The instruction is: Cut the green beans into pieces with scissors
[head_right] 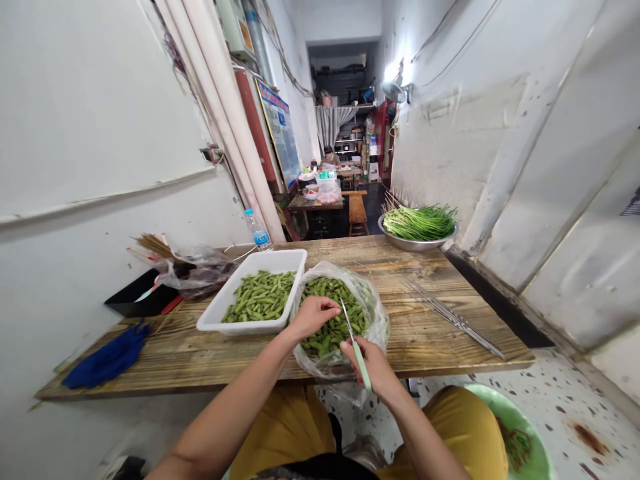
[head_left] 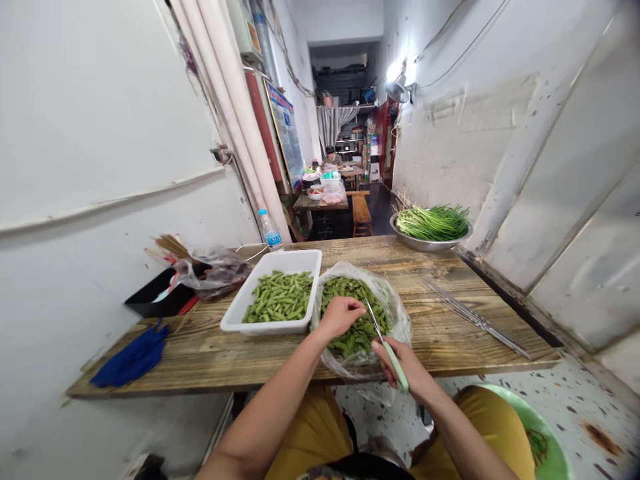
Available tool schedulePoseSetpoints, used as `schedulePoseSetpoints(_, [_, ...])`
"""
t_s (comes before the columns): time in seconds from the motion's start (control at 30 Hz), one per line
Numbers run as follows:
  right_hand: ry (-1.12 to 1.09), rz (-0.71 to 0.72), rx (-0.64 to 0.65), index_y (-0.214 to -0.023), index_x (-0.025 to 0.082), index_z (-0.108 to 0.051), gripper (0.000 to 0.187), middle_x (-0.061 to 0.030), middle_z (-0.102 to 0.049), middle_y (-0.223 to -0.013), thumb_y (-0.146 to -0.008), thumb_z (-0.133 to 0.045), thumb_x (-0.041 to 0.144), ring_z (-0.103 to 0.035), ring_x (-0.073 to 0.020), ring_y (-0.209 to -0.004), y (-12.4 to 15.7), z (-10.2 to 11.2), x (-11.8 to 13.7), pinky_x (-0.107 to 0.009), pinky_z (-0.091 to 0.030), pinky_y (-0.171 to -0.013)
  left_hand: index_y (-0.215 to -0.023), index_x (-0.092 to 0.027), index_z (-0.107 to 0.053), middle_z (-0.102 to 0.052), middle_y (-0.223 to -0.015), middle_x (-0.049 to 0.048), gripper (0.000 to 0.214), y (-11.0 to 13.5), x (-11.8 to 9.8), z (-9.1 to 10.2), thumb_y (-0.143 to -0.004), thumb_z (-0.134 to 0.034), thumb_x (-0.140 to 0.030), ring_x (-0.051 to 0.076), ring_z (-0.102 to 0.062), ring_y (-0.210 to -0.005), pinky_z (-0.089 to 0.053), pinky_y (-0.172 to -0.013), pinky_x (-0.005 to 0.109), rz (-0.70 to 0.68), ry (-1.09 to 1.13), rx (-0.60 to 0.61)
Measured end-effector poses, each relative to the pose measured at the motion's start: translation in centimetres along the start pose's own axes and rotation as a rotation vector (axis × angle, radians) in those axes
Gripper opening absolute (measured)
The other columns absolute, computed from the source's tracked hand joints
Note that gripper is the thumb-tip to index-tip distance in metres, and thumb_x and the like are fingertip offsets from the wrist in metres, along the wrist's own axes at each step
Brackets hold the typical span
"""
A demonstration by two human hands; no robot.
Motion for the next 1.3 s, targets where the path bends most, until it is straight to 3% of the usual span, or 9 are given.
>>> schedulePoseSetpoints(0.2, [0.115, 0.053, -0.007, -0.077, 0.019, -0.056, 0.038, 0.0090, -0.039, -0.040, -0.069, -0.062, 0.056, -0.038, -0.0088, -0.036, 0.1, 1.0, 0.8, -0.021, -0.031, -0.039, -0.064, -0.017, -0.070, -0.065, -0.058, 0.0016, 0.011, 0.5, -0.2, -0.4, -0.063, -0.064, -0.027, 0.013, -0.053, -0.052, -0.037, -0.053, 0.023, 0.033, 0.085, -0.020])
schedulePoseSetpoints(0.33, [0.142, 0.032, -0.010, -0.071, 0.019, -0.057, 0.039, 0.0081, -0.038, -0.038, -0.067, -0.064, 0.057, -0.041, -0.0105, -0.038, -0.1, 1.1, 0.8, -0.022, -0.031, -0.040, -0.062, -0.016, -0.068, -0.056, -0.044, -0.0015, 0.011, 0.9, 1.0, -0.8, -0.060, -0.067, -0.027, 0.010, -0.045, -0.040, -0.031, -0.044, 0.021, 0.142, 0.213, 0.004])
schedulePoseSetpoints(0.5, [0.084, -0.014, -0.029, -0.068, 0.020, -0.054, 0.041, 0.0096, -0.034, -0.037, -0.067, -0.062, 0.060, -0.034, -0.0075, -0.031, -0.4, 0.6, 0.0, -0.020, -0.025, -0.034, -0.062, -0.014, -0.064, -0.054, -0.043, -0.0022, 0.016, 1.2, 2.6, -1.1, -0.058, -0.072, -0.027, 0.008, -0.046, -0.039, -0.032, -0.040, 0.018, 0.282, 0.425, 0.020])
schedulePoseSetpoints(0.63, [-0.045, -0.041, -0.007, -0.076, 0.021, -0.050, 0.043, 0.0102, -0.040, -0.044, -0.069, -0.058, 0.063, -0.033, -0.0059, -0.029, -0.1, 0.0, -0.6, -0.019, -0.025, -0.029, -0.069, -0.013, -0.060, -0.058, -0.053, -0.0010, 0.021, 1.1, 3.1, -0.6, -0.061, -0.074, -0.025, 0.006, -0.053, -0.046, -0.040, -0.045, 0.016, 0.351, 0.731, -0.082])
schedulePoseSetpoints(0.77, [-0.117, -0.059, 0.023, -0.070, 0.020, -0.045, 0.044, 0.0080, -0.045, -0.049, -0.074, -0.052, 0.064, -0.039, -0.0067, -0.035, 0.7, -0.7, -0.5, -0.019, -0.031, -0.033, -0.070, -0.013, -0.056, -0.058, -0.060, -0.0017, 0.023, 1.3, 3.2, -0.4, -0.062, -0.076, -0.022, 0.008, -0.061, -0.059, -0.048, -0.054, 0.017, 0.331, 0.958, -0.219])
schedulePoseSetpoints(1.07, [-0.111, -0.008, 0.009, -0.067, 0.020, -0.043, 0.044, 0.0079, -0.044, -0.050, -0.076, -0.051, 0.063, -0.039, -0.0066, -0.036, 0.6, -1.0, 0.5, -0.020, -0.033, -0.034, -0.067, -0.011, -0.060, -0.063, -0.060, 0.0029, 0.024, 2.0, 2.3, -1.4, -0.057, -0.077, -0.025, 0.008, -0.059, -0.057, -0.046, -0.052, 0.017, 0.322, 0.889, -0.184])
schedulePoseSetpoints(1.3, [-0.139, -0.040, -0.006, -0.064, 0.021, -0.040, 0.046, 0.0105, -0.039, -0.044, -0.070, -0.055, 0.065, -0.033, -0.0047, -0.030, 0.4, -1.2, 0.9, -0.018, -0.027, -0.028, -0.065, -0.011, -0.059, -0.063, -0.057, 0.0023, 0.028, 2.7, 2.3, -1.6, -0.053, -0.078, -0.028, 0.009, -0.058, -0.053, -0.046, -0.053, 0.019, 0.350, 0.805, -0.190])
Point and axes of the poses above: each hand's wrist, its own y-axis away from the middle knuckle, its own z-axis out of the back of the hand, x = y × z, the point moved 7 cm from there along -y, towards the middle knuckle
